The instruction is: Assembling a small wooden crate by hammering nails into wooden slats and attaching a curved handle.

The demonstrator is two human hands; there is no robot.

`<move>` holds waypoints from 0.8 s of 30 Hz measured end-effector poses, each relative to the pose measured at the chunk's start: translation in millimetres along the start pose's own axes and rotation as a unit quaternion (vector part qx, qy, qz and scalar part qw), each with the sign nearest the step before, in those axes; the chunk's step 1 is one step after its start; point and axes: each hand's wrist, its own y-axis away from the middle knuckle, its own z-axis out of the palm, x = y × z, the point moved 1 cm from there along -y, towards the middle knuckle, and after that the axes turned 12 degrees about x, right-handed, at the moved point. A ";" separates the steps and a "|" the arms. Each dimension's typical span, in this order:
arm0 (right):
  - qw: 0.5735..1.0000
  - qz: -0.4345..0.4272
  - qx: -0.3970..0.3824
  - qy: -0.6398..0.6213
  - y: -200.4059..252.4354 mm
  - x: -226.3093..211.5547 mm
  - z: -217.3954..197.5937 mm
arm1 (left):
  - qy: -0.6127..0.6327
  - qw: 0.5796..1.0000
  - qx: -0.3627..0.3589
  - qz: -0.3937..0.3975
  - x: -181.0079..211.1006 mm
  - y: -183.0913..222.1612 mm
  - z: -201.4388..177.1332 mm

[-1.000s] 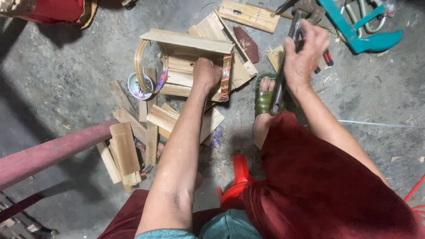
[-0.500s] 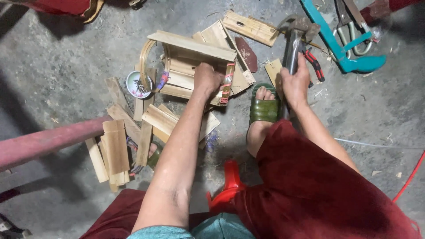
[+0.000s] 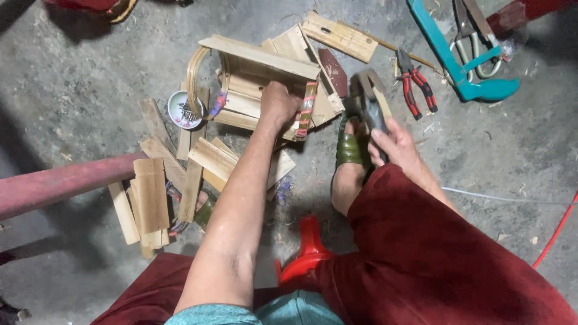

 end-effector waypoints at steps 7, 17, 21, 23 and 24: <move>0.973 -0.019 0.029 0.227 4.9 17.0 5.6 | -0.043 0.997 0.017 0.058 21.5 4.8 -16.8; 0.911 -0.177 0.007 0.372 19.4 8.9 32.9 | -0.020 1.000 -0.007 0.005 18.7 13.8 -15.6; 0.900 -0.255 0.017 0.352 9.4 26.5 38.8 | -0.022 1.000 -0.016 0.004 15.8 12.1 -11.2; 0.903 -0.242 0.010 0.355 7.0 26.0 42.2 | -0.017 1.000 -0.014 0.006 13.5 10.9 -14.7; 0.905 -0.232 0.004 0.357 2.3 25.2 42.9 | -0.012 1.000 -0.009 0.010 15.0 7.2 -15.5</move>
